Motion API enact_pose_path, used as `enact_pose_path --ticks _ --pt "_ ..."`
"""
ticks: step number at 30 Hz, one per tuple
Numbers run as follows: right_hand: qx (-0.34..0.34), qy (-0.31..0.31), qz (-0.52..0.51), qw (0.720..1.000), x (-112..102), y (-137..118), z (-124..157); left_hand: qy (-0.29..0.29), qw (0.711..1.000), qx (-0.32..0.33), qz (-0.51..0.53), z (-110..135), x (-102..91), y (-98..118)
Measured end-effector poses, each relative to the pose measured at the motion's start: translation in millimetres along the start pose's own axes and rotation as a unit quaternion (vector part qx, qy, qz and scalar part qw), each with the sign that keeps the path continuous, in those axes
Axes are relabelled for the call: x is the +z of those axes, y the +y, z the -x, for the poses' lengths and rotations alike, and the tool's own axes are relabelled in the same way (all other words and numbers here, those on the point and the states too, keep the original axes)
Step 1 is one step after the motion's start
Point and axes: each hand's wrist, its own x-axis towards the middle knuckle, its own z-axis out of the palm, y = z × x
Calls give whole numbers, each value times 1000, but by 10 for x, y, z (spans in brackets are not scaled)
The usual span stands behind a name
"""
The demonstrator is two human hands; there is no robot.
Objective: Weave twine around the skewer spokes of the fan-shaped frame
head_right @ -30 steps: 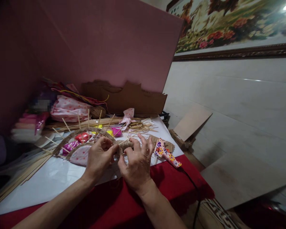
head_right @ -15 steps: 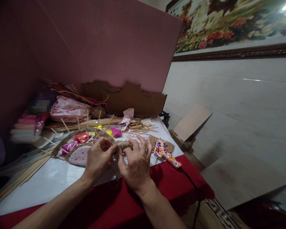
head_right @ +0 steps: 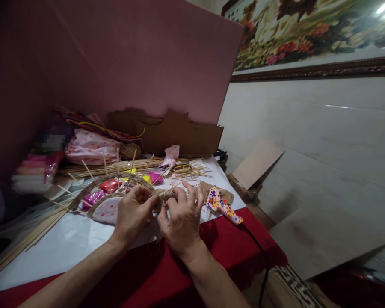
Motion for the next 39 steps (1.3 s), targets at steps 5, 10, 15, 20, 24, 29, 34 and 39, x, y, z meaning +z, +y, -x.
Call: enact_pose_path --ticks 5,10,15,20,24,29,34,39 --pt "-16 -2 -21 1000 -22 20 -1 11 1000 3 -3 -13 -9 -16" --pt "-29 -7 -14 999 -37 7 3 18 1000 18 -11 -23 -10 -24" --pt "-28 -7 3 1000 -18 -15 2 18 1000 18 -5 -24 0 -30" --pt "-17 0 -2 1000 1 -11 2 13 1000 17 4 -16 -2 -26" --pt "-12 -4 -9 1000 -3 6 -1 12 1000 18 3 -9 -6 -17" --pt "-22 -10 -2 1000 -16 12 -4 11 1000 12 11 -4 -10 -10" --pt "-16 -10 -4 1000 -1 -1 -6 8 1000 3 13 -7 -5 -12" --pt "-9 -6 -4 1000 13 14 -7 3 1000 6 16 -8 7 -38"
